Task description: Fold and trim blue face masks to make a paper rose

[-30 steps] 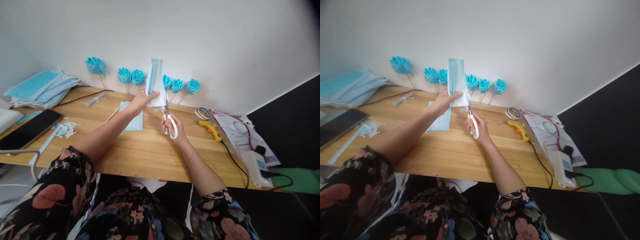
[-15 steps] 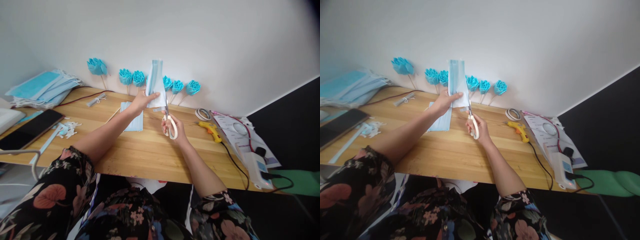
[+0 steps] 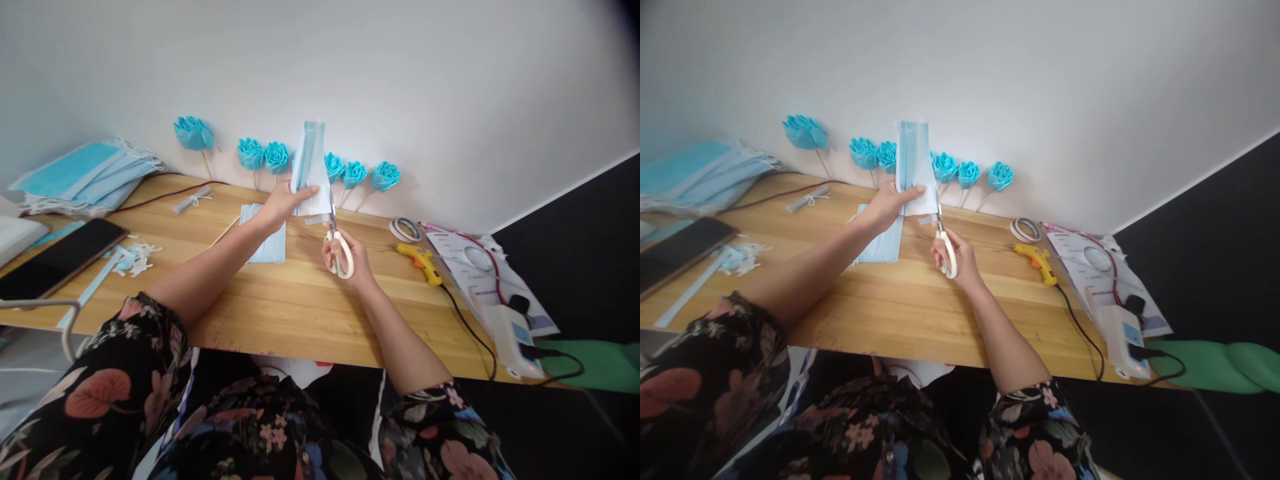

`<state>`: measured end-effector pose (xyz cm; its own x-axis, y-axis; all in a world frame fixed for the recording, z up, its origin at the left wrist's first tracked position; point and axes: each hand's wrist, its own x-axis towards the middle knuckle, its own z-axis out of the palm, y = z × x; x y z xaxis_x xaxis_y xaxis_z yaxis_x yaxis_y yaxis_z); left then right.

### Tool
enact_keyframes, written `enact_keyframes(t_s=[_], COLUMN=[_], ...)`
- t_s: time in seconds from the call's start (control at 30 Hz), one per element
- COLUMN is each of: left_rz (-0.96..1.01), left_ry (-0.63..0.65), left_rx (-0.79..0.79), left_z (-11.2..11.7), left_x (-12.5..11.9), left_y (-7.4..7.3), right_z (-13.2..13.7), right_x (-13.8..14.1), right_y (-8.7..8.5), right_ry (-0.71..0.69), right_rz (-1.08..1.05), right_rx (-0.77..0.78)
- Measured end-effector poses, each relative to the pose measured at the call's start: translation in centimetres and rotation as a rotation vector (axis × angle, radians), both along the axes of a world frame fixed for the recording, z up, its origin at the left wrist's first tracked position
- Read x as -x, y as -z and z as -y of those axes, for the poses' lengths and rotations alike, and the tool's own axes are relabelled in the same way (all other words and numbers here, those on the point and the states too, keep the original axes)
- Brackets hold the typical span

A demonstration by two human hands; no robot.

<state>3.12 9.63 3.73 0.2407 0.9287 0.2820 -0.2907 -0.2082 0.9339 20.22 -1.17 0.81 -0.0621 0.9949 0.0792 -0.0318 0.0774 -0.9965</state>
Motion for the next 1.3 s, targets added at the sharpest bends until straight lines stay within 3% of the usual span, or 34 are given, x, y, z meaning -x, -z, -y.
enact_keyframes(t_s=[0.5,0.7,0.93,1.3], left_rz=[-0.052,0.003,0.033,-0.025], left_ry=[0.097,0.078,0.102,0.134], left_rx=[0.033,0.112,0.101,0.107], left_z=[0.3,0.6,0.8,1.1], left_x=[0.2,0.1,0.2,-0.2], left_y=[-0.2,-0.5,-0.7,-0.5], right_z=[0.1,0.1,-0.2,-0.4], right_x=[0.1,-0.5,-1.0,-0.9], right_y=[-0.7,-0.7,-0.2,-0.2], right_ry=[0.035,-0.028,-0.118,-0.114], right_rz=[0.041,0.053,0.117,0.102], right_rx=[0.037,0.031,-0.072,-0.048])
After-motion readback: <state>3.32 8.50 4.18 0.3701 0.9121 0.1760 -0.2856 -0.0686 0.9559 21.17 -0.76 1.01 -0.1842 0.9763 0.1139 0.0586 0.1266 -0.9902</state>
